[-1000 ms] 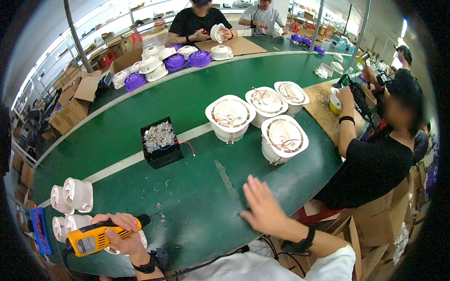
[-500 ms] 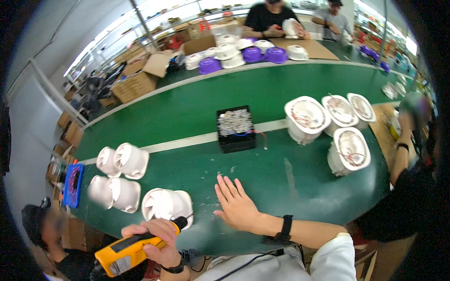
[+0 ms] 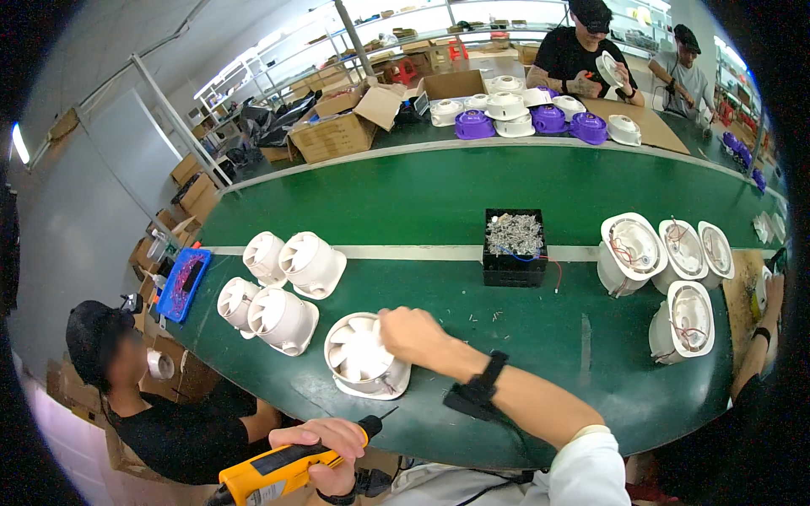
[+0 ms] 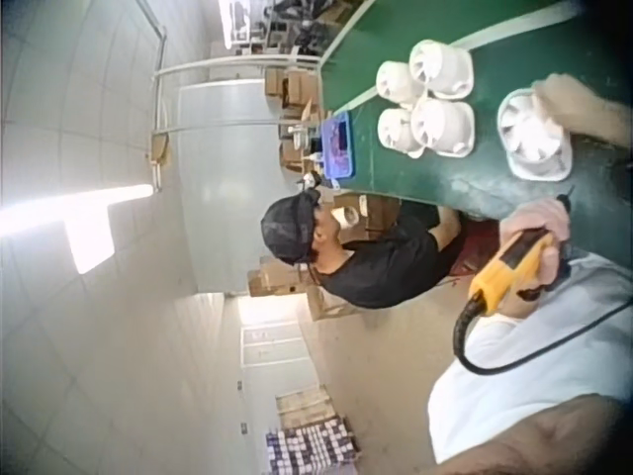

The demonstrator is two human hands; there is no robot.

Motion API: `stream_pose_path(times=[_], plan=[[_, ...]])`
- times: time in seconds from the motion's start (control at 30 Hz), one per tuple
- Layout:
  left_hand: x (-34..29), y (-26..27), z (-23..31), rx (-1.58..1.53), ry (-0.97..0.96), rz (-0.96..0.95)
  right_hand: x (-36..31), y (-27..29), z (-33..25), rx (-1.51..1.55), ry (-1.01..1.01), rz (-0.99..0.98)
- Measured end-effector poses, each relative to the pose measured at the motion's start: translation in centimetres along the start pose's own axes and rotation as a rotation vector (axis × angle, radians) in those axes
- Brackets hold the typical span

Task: The person uses a yellow power drill to fasten screws into white plastic fan housings on a green assembly table. They repeatedly pick up a housing, align it, and drive screws into the center hub while other workers assemble similar units in the background.

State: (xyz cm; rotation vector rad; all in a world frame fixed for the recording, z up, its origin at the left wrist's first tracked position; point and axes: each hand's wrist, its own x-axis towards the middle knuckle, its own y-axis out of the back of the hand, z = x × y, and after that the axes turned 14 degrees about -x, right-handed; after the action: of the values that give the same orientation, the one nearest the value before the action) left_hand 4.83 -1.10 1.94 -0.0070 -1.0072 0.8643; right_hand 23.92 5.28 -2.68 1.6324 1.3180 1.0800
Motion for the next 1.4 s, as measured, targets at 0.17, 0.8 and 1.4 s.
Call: stream_pose_path(times=[0.17, 0.8, 1.4], plan=[[1.0, 0.4, 0.4, 0.038, -0.099, 0.001, -6.0, 8.2, 5.3, 0.052, -0.173, 0.065], [2.8, -9.4, -8.3, -0.329, 0.550, -0.251, -20.5, 7.1, 12.4, 0.494, -0.486, 0.219], [1.9, -9.6, -8.5, -0.365, 0.547, -0.357, -20.0, 6.2, 11.8, 0.461, -0.552, 0.284]])
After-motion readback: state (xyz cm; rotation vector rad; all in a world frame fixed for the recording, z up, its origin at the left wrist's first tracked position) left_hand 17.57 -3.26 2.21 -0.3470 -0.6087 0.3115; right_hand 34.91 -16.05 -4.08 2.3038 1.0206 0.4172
